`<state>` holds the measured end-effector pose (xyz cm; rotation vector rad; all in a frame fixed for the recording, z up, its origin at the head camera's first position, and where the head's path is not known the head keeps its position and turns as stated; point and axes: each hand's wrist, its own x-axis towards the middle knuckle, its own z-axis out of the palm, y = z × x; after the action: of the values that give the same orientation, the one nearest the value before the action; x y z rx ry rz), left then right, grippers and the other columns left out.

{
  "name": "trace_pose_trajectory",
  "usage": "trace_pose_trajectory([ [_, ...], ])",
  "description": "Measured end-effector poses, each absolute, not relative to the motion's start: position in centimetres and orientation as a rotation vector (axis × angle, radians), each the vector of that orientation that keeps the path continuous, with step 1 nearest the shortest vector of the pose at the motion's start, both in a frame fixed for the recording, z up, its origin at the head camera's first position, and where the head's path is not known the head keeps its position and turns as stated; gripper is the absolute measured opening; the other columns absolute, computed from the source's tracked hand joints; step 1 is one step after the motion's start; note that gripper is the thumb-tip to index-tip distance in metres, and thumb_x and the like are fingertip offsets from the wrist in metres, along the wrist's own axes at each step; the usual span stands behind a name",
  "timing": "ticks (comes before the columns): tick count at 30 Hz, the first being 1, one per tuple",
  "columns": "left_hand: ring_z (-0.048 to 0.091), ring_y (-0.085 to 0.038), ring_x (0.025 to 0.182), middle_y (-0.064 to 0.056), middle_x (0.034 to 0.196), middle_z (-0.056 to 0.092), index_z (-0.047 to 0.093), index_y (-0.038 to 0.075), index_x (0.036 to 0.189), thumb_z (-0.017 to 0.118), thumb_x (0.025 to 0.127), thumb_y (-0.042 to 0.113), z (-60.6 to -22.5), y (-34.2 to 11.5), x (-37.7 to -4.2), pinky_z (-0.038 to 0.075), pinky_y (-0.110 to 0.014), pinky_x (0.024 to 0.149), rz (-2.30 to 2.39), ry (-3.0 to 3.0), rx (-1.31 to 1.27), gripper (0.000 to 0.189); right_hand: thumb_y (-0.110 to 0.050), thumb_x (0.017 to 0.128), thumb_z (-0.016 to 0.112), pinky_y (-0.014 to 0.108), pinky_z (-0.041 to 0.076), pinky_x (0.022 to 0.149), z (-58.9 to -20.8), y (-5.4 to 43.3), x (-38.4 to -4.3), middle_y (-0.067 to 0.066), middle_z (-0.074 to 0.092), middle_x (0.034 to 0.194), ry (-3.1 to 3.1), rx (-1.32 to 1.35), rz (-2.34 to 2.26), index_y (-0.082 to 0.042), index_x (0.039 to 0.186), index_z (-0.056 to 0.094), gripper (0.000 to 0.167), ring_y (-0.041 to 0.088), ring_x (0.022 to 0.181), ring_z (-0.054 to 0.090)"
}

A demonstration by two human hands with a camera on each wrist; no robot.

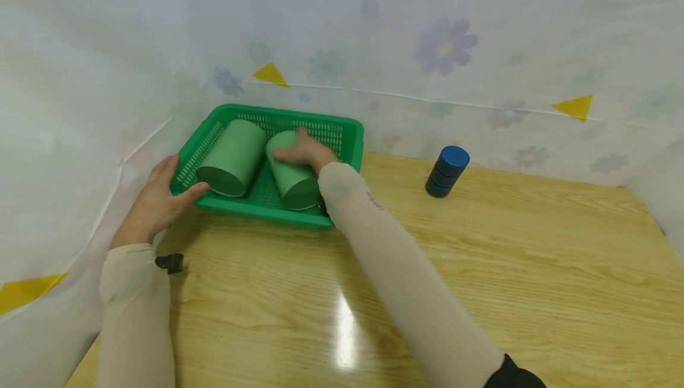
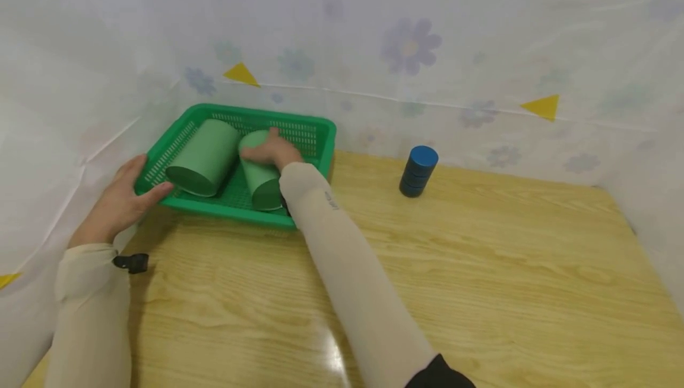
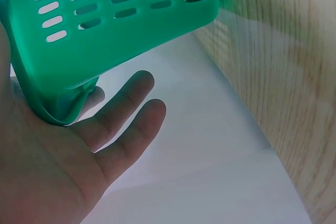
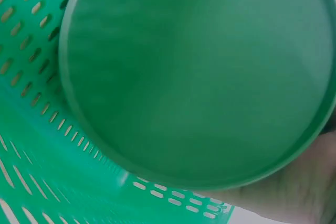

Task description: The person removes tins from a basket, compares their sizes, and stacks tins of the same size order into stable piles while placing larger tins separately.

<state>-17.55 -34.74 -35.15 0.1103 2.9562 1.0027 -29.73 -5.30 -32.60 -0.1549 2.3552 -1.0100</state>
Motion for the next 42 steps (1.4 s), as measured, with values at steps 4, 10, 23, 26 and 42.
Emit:
trace_pose_trajectory([
  [4, 0.002, -0.052, 0.148, -0.024, 0.166, -0.006, -0.004, 0.003, 0.161, 0.055, 0.101, 0.054, -35.1, -34.8, -17.4, 0.01, -0.07, 0.114, 0.995, 2.957, 0.107, 0.099, -0.057, 0.09, 0.068, 0.048, 0.034, 0.113, -32.7, -5.5, -29.6, 0.01, 0.012, 0.168, 2.365, -0.191, -0.97, -0.025, 0.161, -0.016, 0.115, 0.033, 0.148, 0.026],
  [10, 0.003, -0.052, 0.148, -0.024, 0.166, -0.006, -0.004, 0.004, 0.162, 0.055, 0.1, 0.055, -35.3, -34.7, -17.6, 0.011, -0.071, 0.114, 1.0, 2.953, 0.114, 0.099, -0.052, 0.089, 0.071, 0.048, 0.042, 0.104, -33.0, -5.0, -30.1, 0.014, 0.026, 0.162, 2.4, -0.191, -0.973, -0.025, 0.163, -0.009, 0.113, 0.034, 0.133, 0.042],
  [23, 0.002, -0.052, 0.148, -0.022, 0.166, -0.008, -0.007, 0.006, 0.162, 0.055, 0.1, 0.057, -35.9, -34.1, -18.3, 0.012, -0.072, 0.113, 1.009, 2.924, 0.111, 0.101, -0.053, 0.086, 0.074, 0.045, 0.052, 0.084, -31.8, -3.4, -30.6, 0.016, 0.044, 0.146, 2.539, -0.281, -1.203, -0.028, 0.163, 0.003, 0.107, 0.03, 0.107, 0.057],
  [26, 0.002, -0.053, 0.148, -0.022, 0.166, -0.008, -0.007, 0.006, 0.161, 0.055, 0.099, 0.058, -35.9, -34.0, -18.5, 0.012, -0.072, 0.112, 1.008, 2.924, 0.114, 0.102, -0.051, 0.086, 0.076, 0.045, 0.055, 0.076, -31.0, -3.1, -30.3, 0.015, 0.049, 0.137, 2.53, -0.285, -1.304, -0.031, 0.161, 0.008, 0.103, 0.031, 0.099, 0.061],
  [42, 0.002, -0.054, 0.147, -0.024, 0.166, -0.009, -0.007, 0.004, 0.161, 0.054, 0.1, 0.057, -35.8, -34.3, -19.3, 0.012, -0.072, 0.112, 1.009, 2.919, 0.128, 0.101, -0.056, 0.08, 0.08, 0.043, 0.054, 0.078, -26.7, -2.3, -28.3, 0.011, 0.052, 0.125, 2.597, -0.481, -1.498, -0.026, 0.148, 0.016, 0.097, 0.025, 0.101, 0.059],
])
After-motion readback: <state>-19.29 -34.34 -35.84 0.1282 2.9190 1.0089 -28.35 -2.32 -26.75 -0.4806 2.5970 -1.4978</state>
